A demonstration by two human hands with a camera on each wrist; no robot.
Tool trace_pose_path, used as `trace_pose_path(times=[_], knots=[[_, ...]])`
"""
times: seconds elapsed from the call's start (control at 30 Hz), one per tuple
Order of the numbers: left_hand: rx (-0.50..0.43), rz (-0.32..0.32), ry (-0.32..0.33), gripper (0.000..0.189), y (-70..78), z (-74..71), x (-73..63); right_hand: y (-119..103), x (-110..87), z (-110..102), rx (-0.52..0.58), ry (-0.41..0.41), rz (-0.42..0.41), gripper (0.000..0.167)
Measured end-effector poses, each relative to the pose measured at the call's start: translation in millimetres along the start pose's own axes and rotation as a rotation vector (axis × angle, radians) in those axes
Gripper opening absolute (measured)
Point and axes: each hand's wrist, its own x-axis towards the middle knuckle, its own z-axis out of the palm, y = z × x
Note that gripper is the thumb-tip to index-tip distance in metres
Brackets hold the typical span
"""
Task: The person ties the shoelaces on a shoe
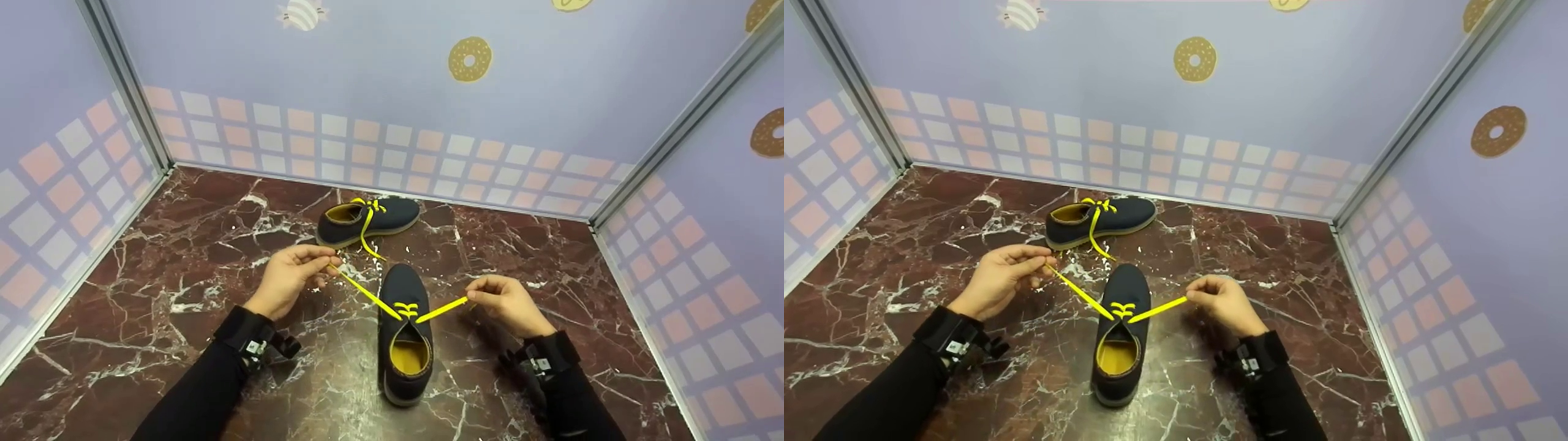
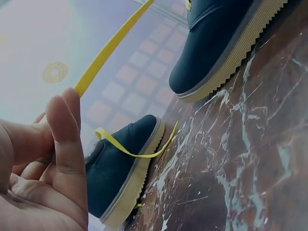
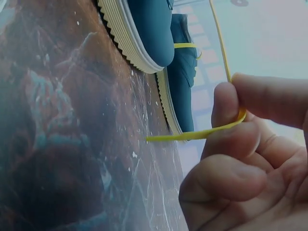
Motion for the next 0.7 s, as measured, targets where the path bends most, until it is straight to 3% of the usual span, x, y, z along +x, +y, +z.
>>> trace_pose_path(times=[0.2, 0.33, 0.57, 0.7], knots=[[-0.021, 0.022, 0.035, 0.021, 2.4, -5.2, 0.9, 0.6, 0.5, -1.3, 0.024, 0.028, 0.000, 0.034], [0.028, -0.014, 0.032, 0.023, -2.0, -5.1, 0.6, 1.8, 1.2, 1.1, 0.027, 0.057, 0.027, 0.030], [0.319, -0.076, 0.077, 0.036, -4.6, 1.3, -5.3, 1.3, 3.3, 8.2, -0.082, 0.165, 0.110, 0.025], [0.534, -0.117, 0.109, 0.039, -1.0, 9.1, -8.2, -3.7, 1.0, 17.0, -0.210, 0.123, 0.089, 0.023]])
